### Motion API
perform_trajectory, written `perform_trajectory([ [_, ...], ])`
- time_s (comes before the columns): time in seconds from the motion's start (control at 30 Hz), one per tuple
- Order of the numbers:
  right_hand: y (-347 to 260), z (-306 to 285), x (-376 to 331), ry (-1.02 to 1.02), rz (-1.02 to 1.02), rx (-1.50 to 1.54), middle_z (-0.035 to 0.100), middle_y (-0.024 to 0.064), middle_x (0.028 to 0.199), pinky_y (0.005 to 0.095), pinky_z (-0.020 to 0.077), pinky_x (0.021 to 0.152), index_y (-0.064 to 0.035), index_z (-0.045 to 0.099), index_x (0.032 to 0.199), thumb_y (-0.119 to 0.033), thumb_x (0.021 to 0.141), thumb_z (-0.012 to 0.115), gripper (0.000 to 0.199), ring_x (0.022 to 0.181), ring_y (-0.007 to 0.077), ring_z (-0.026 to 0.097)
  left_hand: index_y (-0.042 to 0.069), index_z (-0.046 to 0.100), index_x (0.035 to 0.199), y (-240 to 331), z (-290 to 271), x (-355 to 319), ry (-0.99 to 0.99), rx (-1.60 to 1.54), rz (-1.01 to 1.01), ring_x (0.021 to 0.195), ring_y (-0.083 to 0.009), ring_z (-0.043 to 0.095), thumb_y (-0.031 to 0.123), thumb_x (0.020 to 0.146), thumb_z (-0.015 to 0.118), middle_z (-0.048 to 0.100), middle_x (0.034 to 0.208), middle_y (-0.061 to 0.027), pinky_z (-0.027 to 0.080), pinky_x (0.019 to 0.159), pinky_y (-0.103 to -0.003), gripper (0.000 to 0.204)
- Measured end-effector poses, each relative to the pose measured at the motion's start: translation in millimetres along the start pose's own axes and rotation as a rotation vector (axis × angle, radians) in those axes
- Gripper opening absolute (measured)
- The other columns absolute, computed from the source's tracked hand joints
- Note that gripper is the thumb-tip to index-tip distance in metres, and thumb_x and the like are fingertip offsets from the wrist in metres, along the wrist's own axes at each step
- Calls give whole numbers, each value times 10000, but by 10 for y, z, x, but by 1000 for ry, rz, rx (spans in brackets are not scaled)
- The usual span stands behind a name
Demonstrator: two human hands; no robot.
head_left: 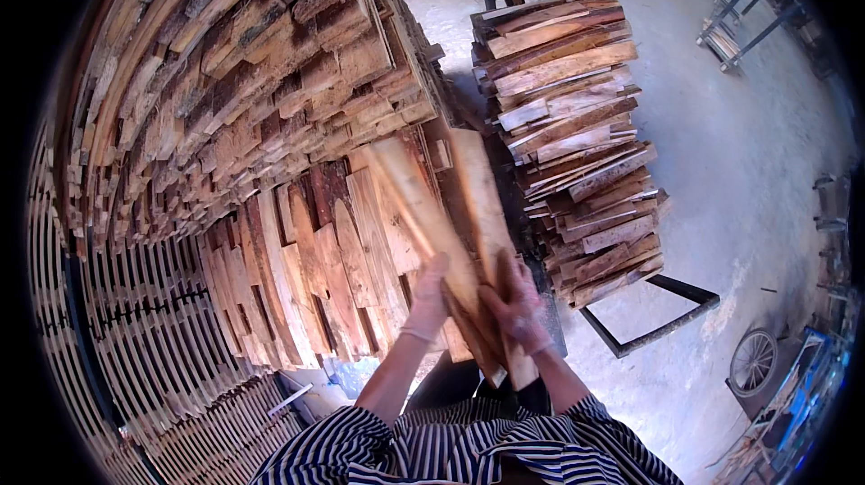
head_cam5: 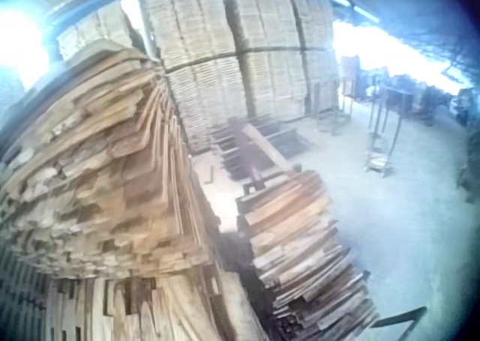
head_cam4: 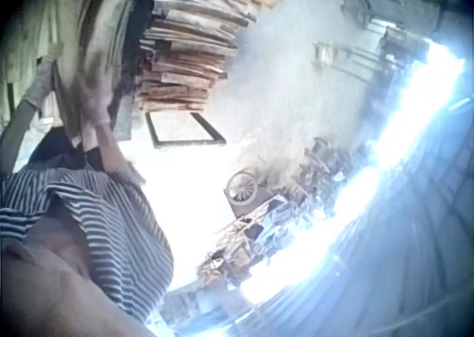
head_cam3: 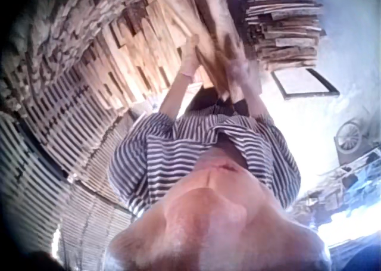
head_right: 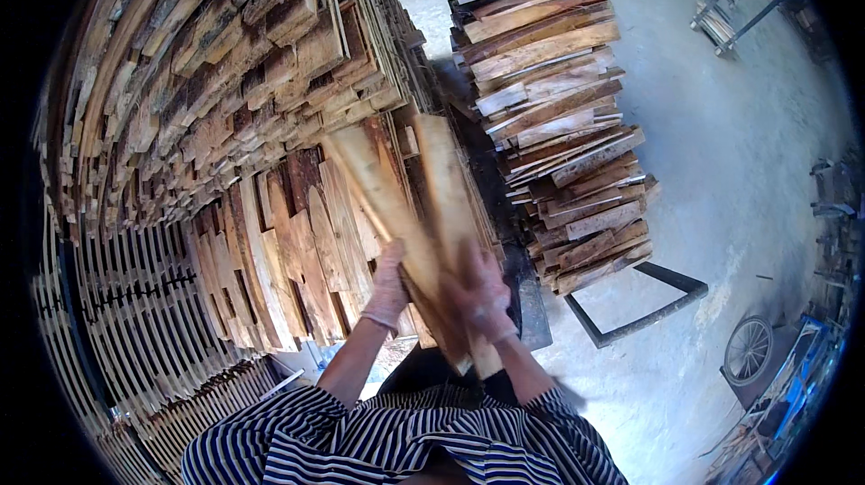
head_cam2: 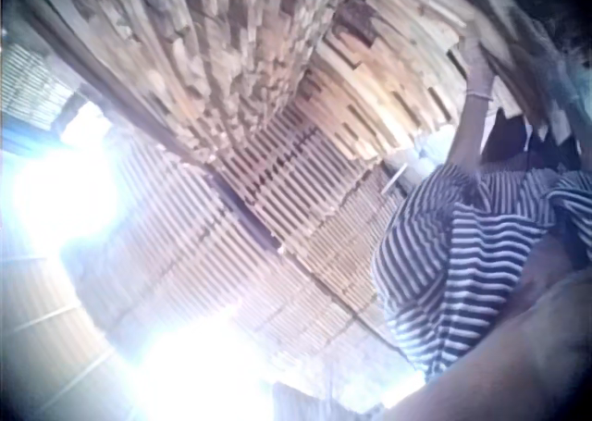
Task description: The person repeatedly picks up small wooden planks from a large pile and stacks them onto a metal rack. The person wears gloves and handles the wood by hand, moving pieces from the floor pile to the rack in a repetitive cycle.
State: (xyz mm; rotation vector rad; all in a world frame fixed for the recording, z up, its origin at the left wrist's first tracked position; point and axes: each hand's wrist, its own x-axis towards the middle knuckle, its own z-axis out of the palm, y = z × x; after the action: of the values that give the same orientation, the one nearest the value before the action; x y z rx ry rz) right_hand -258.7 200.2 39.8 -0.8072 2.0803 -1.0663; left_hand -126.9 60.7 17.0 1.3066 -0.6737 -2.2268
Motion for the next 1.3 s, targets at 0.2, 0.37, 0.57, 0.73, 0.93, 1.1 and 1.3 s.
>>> perform_trajectory([
  [0.2,-220,534,338,51,-39,-224,551,240,1366,497,518,970,-164,447,1535,-470,896,703,753,1220,420,588,27,535,1388,422,-888,-186,68,-106,113,1145,-372,656,545,842,801,672,1260,-210,534,1059,-494,799],
  [0.37,54,363,435,57,-20,-289,514,257,1439,470,489,1040,-173,460,1531,-417,901,715,722,1326,419,505,11,560,1376,509,-1301,-355,35,-268,114,1105,-346,672,541,893,748,689,1224,-169,553,1013,-475,741],
  [0.57,-70,622,612,-94,-164,-476,506,237,1464,491,515,1005,-221,505,1521,-360,941,661,617,1268,401,571,32,584,1340,447,-1552,-377,43,-156,109,977,-307,708,572,908,719,704,1118,-142,609,878,-465,705],
  [0.73,-381,527,1017,-180,-282,-873,591,177,1355,469,476,945,-253,556,1478,-327,960,626,528,1206,335,582,36,593,1333,453,-1463,-340,47,-139,69,968,-309,714,567,912,719,712,1112,-145,611,873,-466,689],
  [0.93,-538,431,636,-107,-471,-717,548,263,1353,490,488,993,-187,421,1566,-513,994,580,677,1203,367,605,49,578,1376,523,-1085,-421,103,-66,71,1035,-296,704,602,926,692,708,1158,-135,601,918,-437,722],
  [1.1,-934,546,-150,-362,-203,-204,494,300,1432,443,477,1072,-160,254,1646,-604,870,718,1007,1295,451,545,70,512,1460,536,-385,-520,69,93,-93,1229,-288,588,739,920,596,613,1325,-135,547,1007,-396,864],
  [1.3,-697,417,122,-43,-79,-288,449,292,1476,489,453,1091,-202,299,1629,-488,931,689,849,1344,460,483,78,583,1349,458,-722,-247,-43,-57,7,1016,-287,683,747,889,625,688,1145,-87,597,888,-420,813],
])
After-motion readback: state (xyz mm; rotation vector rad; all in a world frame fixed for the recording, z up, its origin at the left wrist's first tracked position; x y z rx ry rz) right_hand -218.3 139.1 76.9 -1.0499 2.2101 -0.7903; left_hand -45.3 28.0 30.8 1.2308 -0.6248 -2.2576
